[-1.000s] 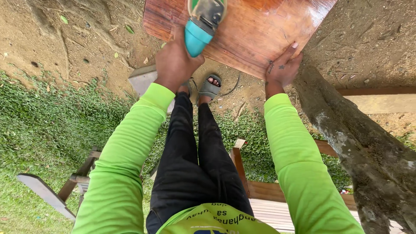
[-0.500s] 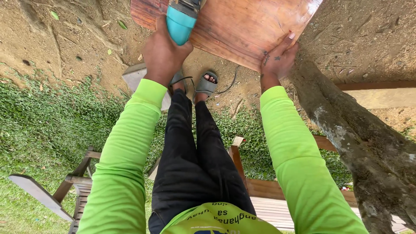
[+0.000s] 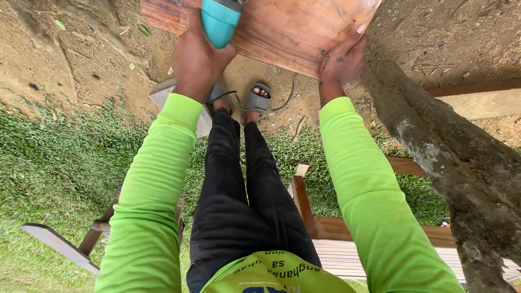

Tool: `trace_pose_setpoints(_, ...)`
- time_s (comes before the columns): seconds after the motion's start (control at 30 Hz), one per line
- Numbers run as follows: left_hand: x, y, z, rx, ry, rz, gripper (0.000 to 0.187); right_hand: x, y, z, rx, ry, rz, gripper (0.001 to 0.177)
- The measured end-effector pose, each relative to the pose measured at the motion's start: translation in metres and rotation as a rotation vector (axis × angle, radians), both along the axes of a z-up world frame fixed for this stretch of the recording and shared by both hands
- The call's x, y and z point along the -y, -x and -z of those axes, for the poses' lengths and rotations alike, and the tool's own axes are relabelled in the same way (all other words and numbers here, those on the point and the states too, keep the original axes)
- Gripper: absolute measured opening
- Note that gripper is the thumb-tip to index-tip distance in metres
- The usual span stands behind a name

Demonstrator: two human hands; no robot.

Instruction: Sanding a wooden tabletop with an electric orbital sander.

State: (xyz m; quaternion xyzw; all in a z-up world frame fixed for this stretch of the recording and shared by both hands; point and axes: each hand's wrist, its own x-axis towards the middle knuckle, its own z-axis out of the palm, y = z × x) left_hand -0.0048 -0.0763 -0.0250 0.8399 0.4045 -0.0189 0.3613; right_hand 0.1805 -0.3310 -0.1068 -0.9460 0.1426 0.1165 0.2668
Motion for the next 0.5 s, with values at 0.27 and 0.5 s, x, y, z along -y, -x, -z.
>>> trace_pose_setpoints(0.27, 0.039, -0.016, -0.03, -0.106, 0.1, 0.193, 0.06, 0.004, 0.0, 0.007, 0.0, -0.031, 0.019, 0.089)
trace_pose_setpoints(0.5, 0.029, -0.001, -0.022, -0.147, 0.087, 0.162, 0.057, 0.003, 0.0, 0.004, -0.001, -0.051, 0.027, 0.093)
